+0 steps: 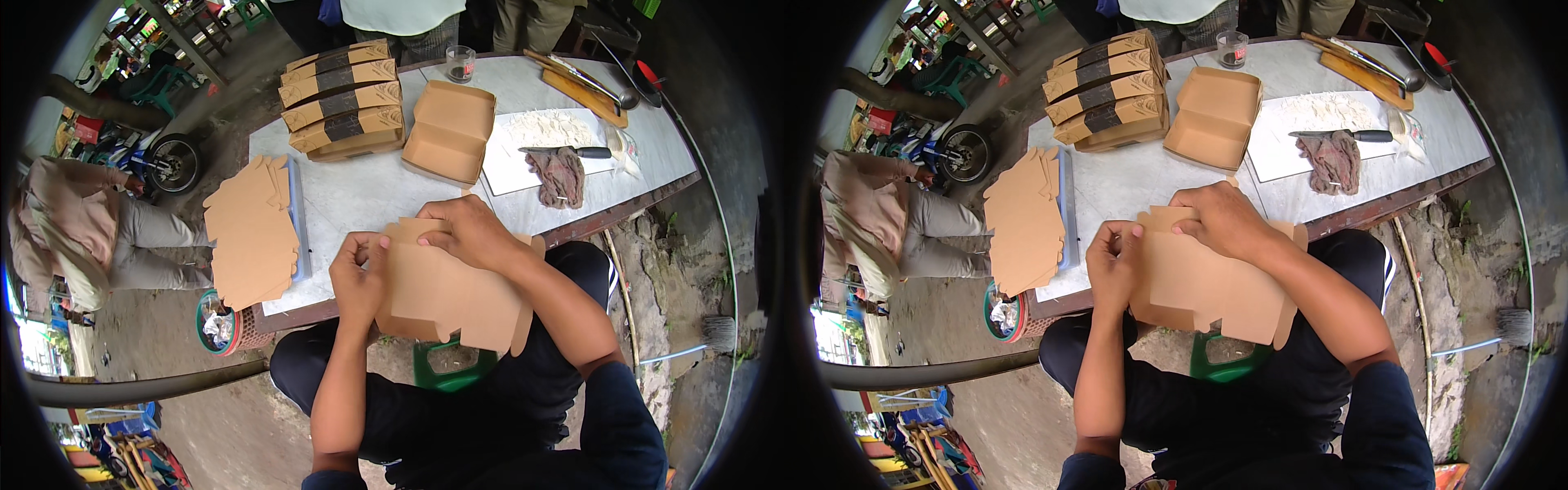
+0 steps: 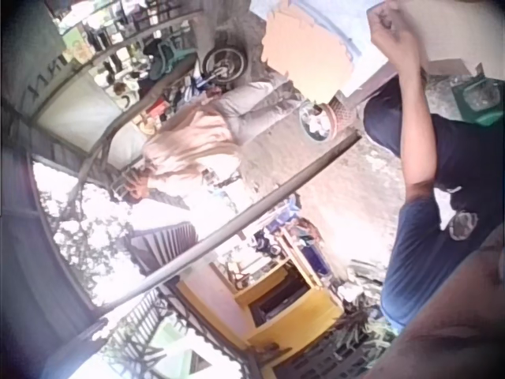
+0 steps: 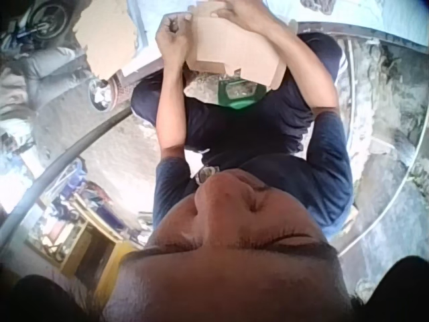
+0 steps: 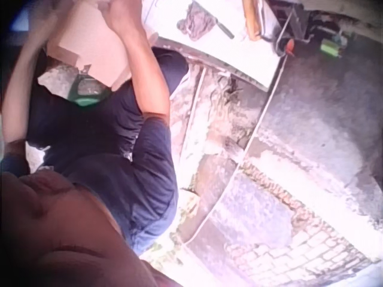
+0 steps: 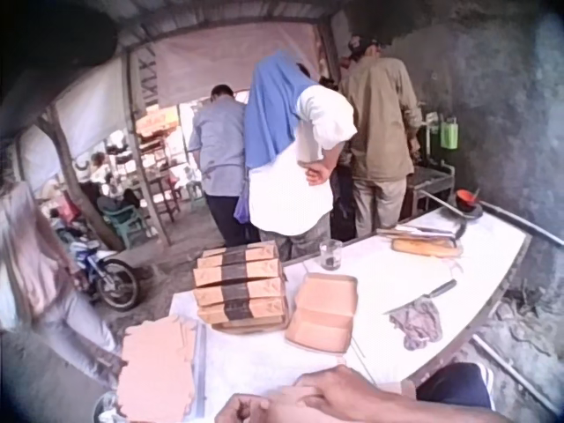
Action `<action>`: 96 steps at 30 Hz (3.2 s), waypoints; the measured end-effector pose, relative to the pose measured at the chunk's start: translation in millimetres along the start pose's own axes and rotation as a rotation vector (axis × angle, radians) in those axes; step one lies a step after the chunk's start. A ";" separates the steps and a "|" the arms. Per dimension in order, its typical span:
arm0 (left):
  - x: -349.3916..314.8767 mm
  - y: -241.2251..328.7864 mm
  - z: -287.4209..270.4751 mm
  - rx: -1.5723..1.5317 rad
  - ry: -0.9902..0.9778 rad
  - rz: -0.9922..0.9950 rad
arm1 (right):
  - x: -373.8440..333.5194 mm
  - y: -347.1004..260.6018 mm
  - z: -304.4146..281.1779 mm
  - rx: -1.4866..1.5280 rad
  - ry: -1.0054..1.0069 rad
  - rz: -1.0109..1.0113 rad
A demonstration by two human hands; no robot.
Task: The person folds a flat cardboard sheet into a small box by creasing and tucking flaps. They handle one box at a time, folding edges and securing tabs to form the final shape.
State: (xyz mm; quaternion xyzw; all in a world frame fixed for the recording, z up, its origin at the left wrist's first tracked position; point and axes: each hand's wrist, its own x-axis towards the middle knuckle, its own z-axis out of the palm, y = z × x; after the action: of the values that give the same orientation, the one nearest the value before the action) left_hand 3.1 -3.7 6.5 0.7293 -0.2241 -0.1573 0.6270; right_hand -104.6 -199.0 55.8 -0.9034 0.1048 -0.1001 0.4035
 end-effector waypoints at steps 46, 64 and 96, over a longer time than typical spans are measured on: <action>-2.4 36.0 -16.2 0.129 -0.234 0.526 | -10.8 -3.6 -5.8 -0.222 0.364 -0.839; -9.3 19.7 6.4 -0.271 -0.234 0.101 | -11.1 -22.3 11.5 -0.249 0.434 -0.757; -14.7 26.3 29.2 -0.425 0.038 0.141 | -21.4 -7.8 36.5 0.526 0.176 0.298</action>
State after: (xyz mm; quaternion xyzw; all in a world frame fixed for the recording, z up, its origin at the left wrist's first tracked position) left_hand -27.7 -23.6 26.9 0.5662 -0.2245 -0.1429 0.7802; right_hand -114.5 -162.3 35.7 -0.7305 0.2409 -0.1415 0.6231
